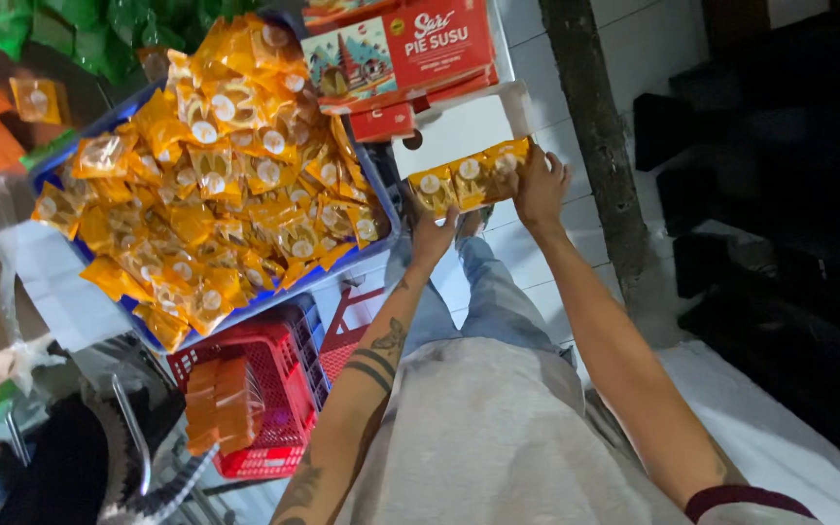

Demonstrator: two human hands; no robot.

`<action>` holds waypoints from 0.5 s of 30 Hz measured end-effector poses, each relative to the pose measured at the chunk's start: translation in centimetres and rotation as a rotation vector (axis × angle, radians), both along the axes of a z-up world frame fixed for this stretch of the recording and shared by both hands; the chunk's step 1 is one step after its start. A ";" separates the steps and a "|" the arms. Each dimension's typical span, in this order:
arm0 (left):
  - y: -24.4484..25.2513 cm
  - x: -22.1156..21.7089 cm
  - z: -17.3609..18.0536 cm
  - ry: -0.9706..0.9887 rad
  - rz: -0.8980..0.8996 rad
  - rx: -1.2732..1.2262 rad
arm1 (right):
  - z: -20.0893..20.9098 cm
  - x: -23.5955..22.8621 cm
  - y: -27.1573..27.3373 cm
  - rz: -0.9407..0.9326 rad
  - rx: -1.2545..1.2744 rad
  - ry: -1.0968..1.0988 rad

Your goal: The person packs individually wrapped orange snack packets into red cardboard boxes labeled 'Pie Susu'. They repeatedly pick packets from a blue tray, place them into open boxes, and stack the filled boxes on a pile.

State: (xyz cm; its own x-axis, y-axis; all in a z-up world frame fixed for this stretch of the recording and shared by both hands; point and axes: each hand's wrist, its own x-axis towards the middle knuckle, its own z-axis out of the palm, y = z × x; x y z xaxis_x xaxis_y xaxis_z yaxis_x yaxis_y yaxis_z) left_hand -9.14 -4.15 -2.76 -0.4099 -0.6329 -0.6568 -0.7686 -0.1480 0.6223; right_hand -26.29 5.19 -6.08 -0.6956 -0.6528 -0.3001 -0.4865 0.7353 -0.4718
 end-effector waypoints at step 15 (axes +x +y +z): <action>-4.3 -3.2 -1.5 -0.018 0.313 -0.087 | -0.8 -1.2 1.7 0.109 -0.075 0.343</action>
